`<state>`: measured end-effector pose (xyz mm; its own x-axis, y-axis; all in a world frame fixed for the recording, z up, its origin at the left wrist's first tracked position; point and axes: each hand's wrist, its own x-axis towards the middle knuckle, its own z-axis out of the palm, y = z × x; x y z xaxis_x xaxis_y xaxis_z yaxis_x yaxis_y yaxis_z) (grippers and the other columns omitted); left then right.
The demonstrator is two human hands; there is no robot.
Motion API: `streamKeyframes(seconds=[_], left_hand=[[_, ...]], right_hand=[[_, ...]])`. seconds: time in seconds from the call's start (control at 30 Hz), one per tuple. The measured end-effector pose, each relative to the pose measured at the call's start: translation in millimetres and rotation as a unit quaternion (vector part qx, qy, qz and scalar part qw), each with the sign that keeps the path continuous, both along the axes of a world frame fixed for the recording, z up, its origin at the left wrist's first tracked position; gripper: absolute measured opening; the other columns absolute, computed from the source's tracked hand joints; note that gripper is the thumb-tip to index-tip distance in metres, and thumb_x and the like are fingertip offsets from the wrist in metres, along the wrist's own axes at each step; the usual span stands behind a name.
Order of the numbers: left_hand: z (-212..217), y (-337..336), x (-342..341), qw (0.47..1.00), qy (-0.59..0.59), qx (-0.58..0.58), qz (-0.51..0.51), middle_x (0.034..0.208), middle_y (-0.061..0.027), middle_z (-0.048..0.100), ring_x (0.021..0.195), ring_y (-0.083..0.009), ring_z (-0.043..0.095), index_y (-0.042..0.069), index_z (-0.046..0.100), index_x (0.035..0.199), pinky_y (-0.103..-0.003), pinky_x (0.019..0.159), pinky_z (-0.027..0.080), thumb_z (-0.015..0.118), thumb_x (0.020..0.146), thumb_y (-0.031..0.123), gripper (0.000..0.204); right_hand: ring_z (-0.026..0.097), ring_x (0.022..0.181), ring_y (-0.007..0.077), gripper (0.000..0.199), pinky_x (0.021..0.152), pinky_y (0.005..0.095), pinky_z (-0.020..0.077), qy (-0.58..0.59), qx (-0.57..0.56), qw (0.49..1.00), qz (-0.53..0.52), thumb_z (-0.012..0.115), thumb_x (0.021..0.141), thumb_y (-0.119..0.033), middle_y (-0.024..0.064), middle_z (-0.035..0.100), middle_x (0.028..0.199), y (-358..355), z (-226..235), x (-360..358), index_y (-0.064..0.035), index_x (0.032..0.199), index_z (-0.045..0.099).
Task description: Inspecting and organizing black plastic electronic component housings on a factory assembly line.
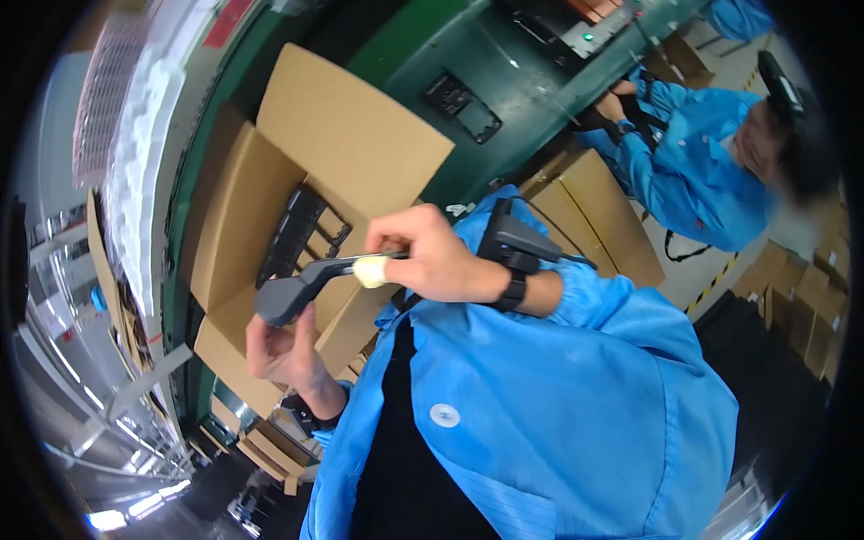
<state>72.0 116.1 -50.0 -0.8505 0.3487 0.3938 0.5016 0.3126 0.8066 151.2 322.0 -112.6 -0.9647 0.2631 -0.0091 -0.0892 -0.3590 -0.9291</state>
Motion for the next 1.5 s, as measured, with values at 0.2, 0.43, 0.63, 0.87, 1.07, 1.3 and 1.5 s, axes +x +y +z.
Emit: streamKeyframes(seconds=[0.2,0.43,0.63,0.87,1.07,1.3,1.5], left_hand=[[3.0,-46.4,-33.3,0.997,-0.062,-0.045,0.033,0.103,-0.0188,0.072,0.094,-0.0228,0.071,-0.011,0.066,0.11,-0.034,0.091,0.056,0.08,0.073,-0.016,0.039],[-38.1,-53.1,-154.3,0.98,-0.159,-0.124,0.003,0.105,-0.0171,0.073,0.097,-0.0214,0.07,-0.013,0.065,0.114,-0.032,0.09,0.056,0.082,0.075,-0.011,0.043],[-155.7,15.1,-230.4,0.913,-0.1,-0.379,-0.114,0.103,-0.0245,0.074,0.1,-0.0333,0.073,-0.007,0.07,0.112,-0.037,0.091,0.055,0.081,0.067,-0.003,0.046],[-267.3,15.6,-269.4,0.894,-0.064,-0.408,-0.172,0.107,-0.0261,0.071,0.102,-0.044,0.068,-0.003,0.071,0.11,-0.047,0.091,0.055,0.074,0.074,0.001,0.036],[-307.7,-34.5,-253.0,0.821,0.111,-0.551,-0.1,0.131,-0.0248,0.059,0.123,-0.0395,0.056,-0.004,0.052,0.136,-0.051,0.108,0.04,0.071,0.079,0.01,0.061],[-272.9,-26.0,-218.8,0.814,0.277,-0.51,0.017,0.126,-0.023,0.061,0.121,-0.0367,0.056,-0.006,0.058,0.126,-0.053,0.108,0.037,0.069,0.081,0.012,0.049],[-137.6,21.7,-132.7,0.907,0.066,-0.412,-0.055,0.118,-0.02,0.068,0.112,-0.0394,0.063,-0.003,0.066,0.114,-0.052,0.105,0.043,0.069,0.083,0.002,0.032]], right_hand=[[0.066,0.08,0.0098,0.01,0.069,0.0258,0.0508,-0.032,-0.073,0.994,0.077,0.067,0.087,-0.002,0.005,0.071,0.086,-20.1,-4.5,-16.0,0.0025,0.096,0.068],[0.07,0.095,0.02,0.017,0.085,0.0321,0.0551,-0.025,0.1,0.968,-0.23,0.057,0.09,0.003,0.0138,0.072,0.102,43.4,-33.1,14.9,0.0042,0.104,0.066],[0.069,0.088,0.0168,0.02,0.08,0.0285,0.0548,-0.171,0.109,0.941,-0.27,0.05,0.087,0.01,0.007,0.068,0.091,103.2,-106.5,50.1,0.0045,0.1,0.065],[0.071,0.079,0.0179,0.017,0.074,0.0284,0.0553,-0.273,0.11,0.921,-0.256,0.053,0.088,0.008,0.0079,0.068,0.087,104.7,-145.9,96.6,0.005,0.099,0.066],[0.07,0.081,0.0171,0.016,0.068,0.0279,0.0557,-0.309,0.084,0.909,-0.267,0.054,0.088,0.007,0.0062,0.068,0.084,83.0,-174.1,100.9,0.0052,0.098,0.066],[0.065,0.076,0.0425,0.01,0.07,0.0478,0.0507,-0.25,0.34,0.882,-0.208,0.06,0.079,-0.005,0.0227,0.068,0.082,97.2,-184.9,1.4,0.0,0.086,0.065],[0.065,0.094,0.0394,0.019,0.083,0.0492,0.0536,-0.279,0.577,0.752,-0.154,0.066,0.082,-0.014,0.0208,0.066,0.093,115.2,-277.2,-53.9,-0.0008,0.095,0.066]])
